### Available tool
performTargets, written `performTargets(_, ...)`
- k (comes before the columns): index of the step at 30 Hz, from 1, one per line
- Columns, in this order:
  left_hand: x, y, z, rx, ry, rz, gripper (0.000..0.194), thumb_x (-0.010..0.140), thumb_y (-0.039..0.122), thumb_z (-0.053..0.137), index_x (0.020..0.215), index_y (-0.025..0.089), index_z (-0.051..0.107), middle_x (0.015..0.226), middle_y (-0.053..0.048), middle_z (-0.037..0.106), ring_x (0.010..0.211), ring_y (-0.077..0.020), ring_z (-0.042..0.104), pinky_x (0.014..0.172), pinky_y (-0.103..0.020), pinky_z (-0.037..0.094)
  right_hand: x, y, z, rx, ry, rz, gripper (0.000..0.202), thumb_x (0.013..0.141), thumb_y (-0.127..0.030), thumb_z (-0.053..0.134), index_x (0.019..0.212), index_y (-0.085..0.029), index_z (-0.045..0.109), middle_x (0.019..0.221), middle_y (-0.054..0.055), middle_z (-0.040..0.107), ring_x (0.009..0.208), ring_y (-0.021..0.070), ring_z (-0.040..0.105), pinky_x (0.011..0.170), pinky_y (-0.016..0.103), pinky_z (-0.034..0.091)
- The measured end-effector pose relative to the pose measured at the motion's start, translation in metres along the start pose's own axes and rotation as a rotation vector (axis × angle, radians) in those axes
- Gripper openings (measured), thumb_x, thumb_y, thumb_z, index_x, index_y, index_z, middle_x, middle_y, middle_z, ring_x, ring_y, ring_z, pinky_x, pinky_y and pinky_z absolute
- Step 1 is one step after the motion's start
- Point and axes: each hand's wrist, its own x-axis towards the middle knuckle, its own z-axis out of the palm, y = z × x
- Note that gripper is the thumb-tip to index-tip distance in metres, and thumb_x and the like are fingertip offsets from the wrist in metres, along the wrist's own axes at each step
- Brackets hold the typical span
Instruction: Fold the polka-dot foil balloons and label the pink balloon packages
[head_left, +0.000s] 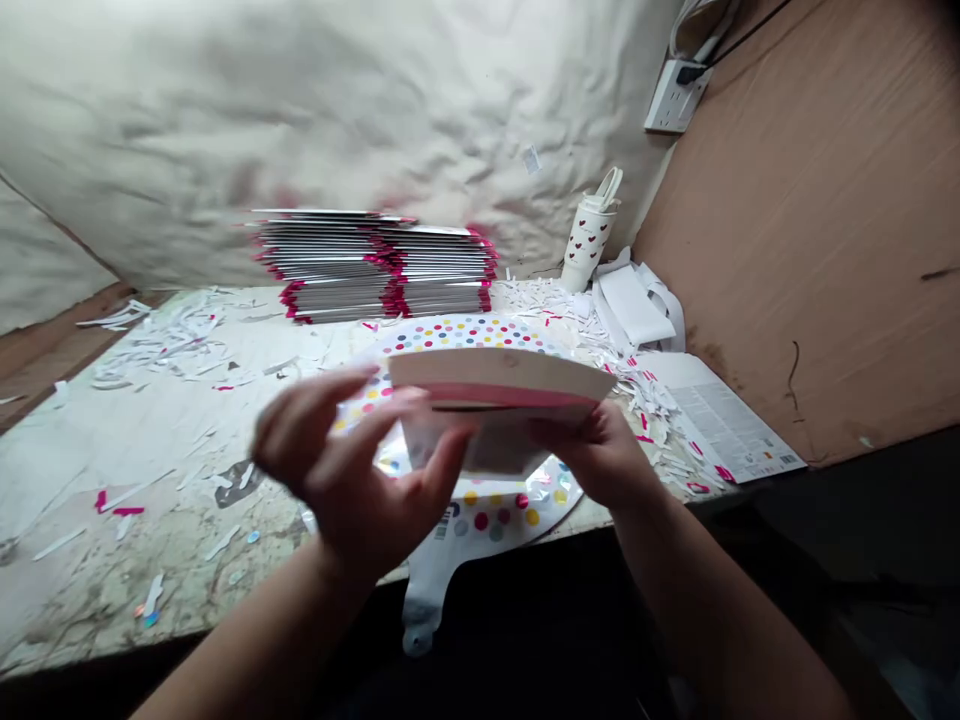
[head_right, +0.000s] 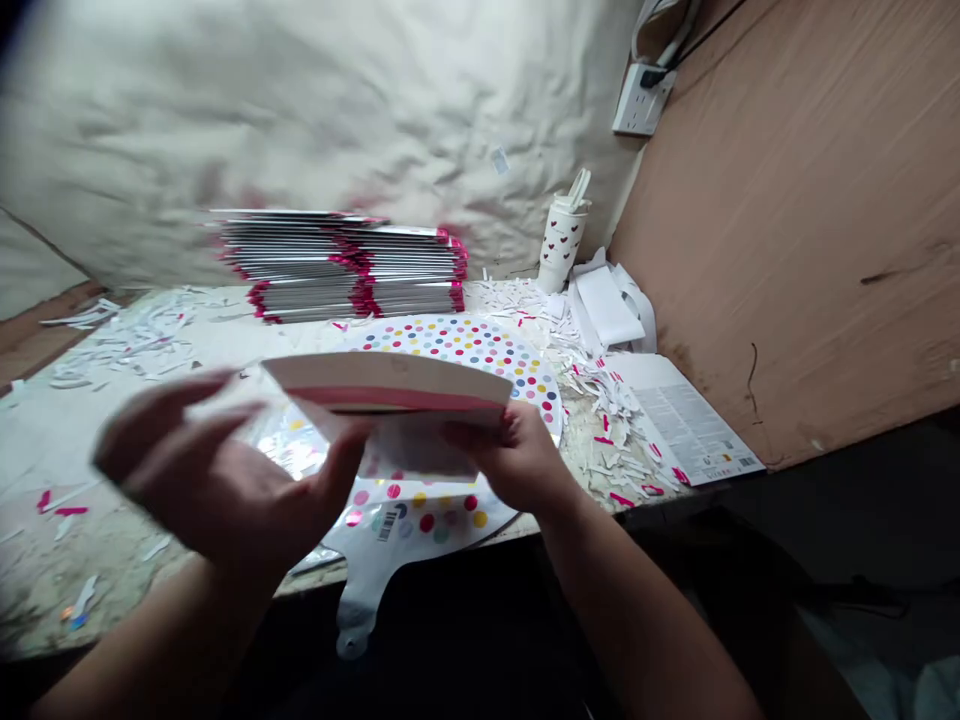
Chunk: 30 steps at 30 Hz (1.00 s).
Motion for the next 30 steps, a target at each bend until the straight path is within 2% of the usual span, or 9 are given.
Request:
performTargets(3,-0.012,0.0,0.007,-0.426,-0.111,-0.335,0.08,0.066,0.04,0.073,0.132,0.023,0.031,0.13,-0.009,0.045,0.127,-0.0329,0.033,0.097,-0.048,0.037,-0.002,0.003,0.003,0.061,0.065,-0.026,0.022,0.072,-0.02,0.07,0.094,-0.023,0.069,0.095,0.001,0.07,0.092,0.0197,0.063,0.084,0.036,0.05)
performTargets(5,-0.022,0.001,0.013,-0.722,-0.325,-0.579,0.077,0.068,0.036,0.072,0.132,0.021,0.032,0.125,-0.011,0.051,0.118,-0.0304,0.047,0.091,-0.043,0.045,-0.002,0.004,0.004,0.041,0.056,-0.011,0.025,0.068,-0.019,0.073,0.093,-0.023,0.069,0.093,0.001,0.071,0.089,0.0198,0.064,0.082,0.036,0.052)
performTargets(7,-0.03,0.005,0.016,-0.893,-0.391,-0.744,0.065,0.067,0.027,0.074,0.124,0.02,0.043,0.115,-0.01,0.06,0.106,-0.0268,0.056,0.086,-0.038,0.049,-0.004,0.004,0.007,0.01,0.058,0.01,0.028,0.065,-0.019,0.075,0.092,-0.022,0.069,0.092,0.002,0.071,0.088,0.0205,0.065,0.081,0.036,0.053)
performTargets(11,-0.026,0.008,0.006,-0.974,-0.352,-0.948,0.039,0.064,0.022,0.076,0.1,0.019,0.062,0.095,-0.004,0.069,0.092,-0.0237,0.063,0.079,-0.033,0.052,-0.004,0.0,0.005,0.008,0.173,-0.069,0.026,0.062,-0.024,0.078,0.086,-0.022,0.066,0.085,0.001,0.07,0.083,0.0192,0.065,0.076,0.034,0.054)
performTargets(14,-0.023,0.0,-0.002,-1.016,-0.466,-1.085,0.022,0.069,0.028,0.072,0.087,0.017,0.067,0.085,-0.004,0.07,0.083,-0.0219,0.064,0.073,-0.031,0.052,0.006,-0.004,-0.008,-0.103,0.212,-0.127,0.016,0.071,-0.034,0.07,0.076,-0.02,0.063,0.075,0.0,0.068,0.071,0.0154,0.062,0.064,0.028,0.051)
performTargets(18,-0.042,-0.016,0.005,-1.08,-0.807,-1.285,0.027,0.07,0.037,0.068,0.062,0.013,0.06,0.051,0.0,0.057,0.045,-0.0086,0.051,0.042,-0.018,0.039,0.02,0.003,-0.025,-0.621,0.206,-0.024,0.029,0.084,-0.041,0.053,0.068,-0.017,0.06,0.06,0.001,0.06,0.055,0.0133,0.056,0.054,0.027,0.045)
performTargets(21,-0.064,-0.015,0.014,-1.064,-0.805,-1.478,0.031,0.066,0.04,0.069,0.058,0.013,0.056,0.042,0.003,0.05,0.037,-0.0064,0.044,0.037,-0.017,0.032,0.014,0.017,-0.017,-0.942,0.152,-0.178,0.017,0.086,-0.028,0.051,0.082,-0.017,0.064,0.076,0.005,0.065,0.072,0.0165,0.06,0.07,0.03,0.047)
performTargets(25,-0.074,0.001,0.016,-1.023,-0.778,-1.509,0.032,0.065,0.04,0.067,0.056,0.011,0.056,0.042,0.0,0.053,0.039,-0.0074,0.047,0.042,-0.018,0.036,-0.011,0.03,0.015,-1.034,-0.178,-0.293,0.018,0.086,-0.014,0.047,0.088,-0.017,0.065,0.085,0.006,0.066,0.081,0.0168,0.06,0.075,0.029,0.047)
performTargets(30,-0.072,0.013,0.012,-0.953,-0.802,-1.456,0.032,0.068,0.039,0.063,0.052,0.012,0.056,0.04,0.0,0.053,0.038,-0.0075,0.046,0.042,-0.019,0.035,-0.025,0.034,0.031,-1.155,-0.195,-0.293,0.018,0.087,-0.014,0.046,0.083,-0.016,0.064,0.082,0.008,0.064,0.08,0.0178,0.058,0.073,0.029,0.047)
